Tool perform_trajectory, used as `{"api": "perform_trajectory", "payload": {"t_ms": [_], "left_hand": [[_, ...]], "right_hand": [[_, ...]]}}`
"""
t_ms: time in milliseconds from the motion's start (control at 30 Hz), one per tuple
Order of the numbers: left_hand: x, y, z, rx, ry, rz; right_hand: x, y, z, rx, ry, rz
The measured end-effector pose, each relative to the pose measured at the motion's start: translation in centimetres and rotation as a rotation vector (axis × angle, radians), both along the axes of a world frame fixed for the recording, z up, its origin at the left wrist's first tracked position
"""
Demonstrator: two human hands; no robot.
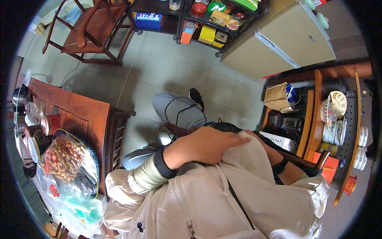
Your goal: The person wipes a small brown teapot with a cloth, then rinses the cloth in a blue bowl of water and wrings it out. They continue wiping the teapot and other small items on the table, then place the cloth in a black pouch.
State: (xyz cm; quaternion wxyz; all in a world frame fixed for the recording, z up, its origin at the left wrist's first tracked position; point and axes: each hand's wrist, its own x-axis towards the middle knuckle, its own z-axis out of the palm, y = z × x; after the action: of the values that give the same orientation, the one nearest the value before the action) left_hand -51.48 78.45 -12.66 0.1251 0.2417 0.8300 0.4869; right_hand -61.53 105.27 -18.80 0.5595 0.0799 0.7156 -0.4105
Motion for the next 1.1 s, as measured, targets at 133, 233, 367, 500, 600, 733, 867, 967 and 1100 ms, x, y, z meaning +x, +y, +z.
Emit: {"api": "perform_trajectory", "payload": {"t_ms": [133,233,367,500,600,733,867,967,1100], "left_hand": [[2.1,-1.9,-1.1,-0.019,-0.249,-0.179],[4.0,-3.4,-1.0,-0.009,-0.326,-0.132],[5.2,-4.4,-1.1,-0.029,-0.364,-0.117],[5.7,-4.3,-1.0,-0.097,-0.351,-0.130],[5.9,-4.4,-0.9,-0.042,-0.331,-0.100],[5.9,-4.2,-0.8,-0.058,-0.318,-0.154],[5.8,-3.8,-0.5,-0.125,-0.311,-0.165],[6.2,-3.3,-0.1,-0.051,-0.394,0.004],[5.9,-2.8,-0.1,0.006,-0.385,-0.023]], "right_hand": [[-0.2,-2.4,1.4,-0.044,0.262,0.201],[-1.6,-4.1,2.6,-0.158,0.198,0.206],[-2.0,-5.4,2.3,-0.159,0.140,0.156],[-2.6,-5.3,0.9,-0.159,0.108,0.216],[-3.0,-4.8,-0.2,-0.127,0.057,0.218],[-3.0,-4.0,-1.4,-0.062,0.029,0.172],[-2.6,-3.8,-2.3,-0.050,0.036,0.206],[-2.4,-4.1,-1.9,0.019,0.209,0.390],[-1.4,-5.2,-0.6,0.071,0.575,0.801]]}}
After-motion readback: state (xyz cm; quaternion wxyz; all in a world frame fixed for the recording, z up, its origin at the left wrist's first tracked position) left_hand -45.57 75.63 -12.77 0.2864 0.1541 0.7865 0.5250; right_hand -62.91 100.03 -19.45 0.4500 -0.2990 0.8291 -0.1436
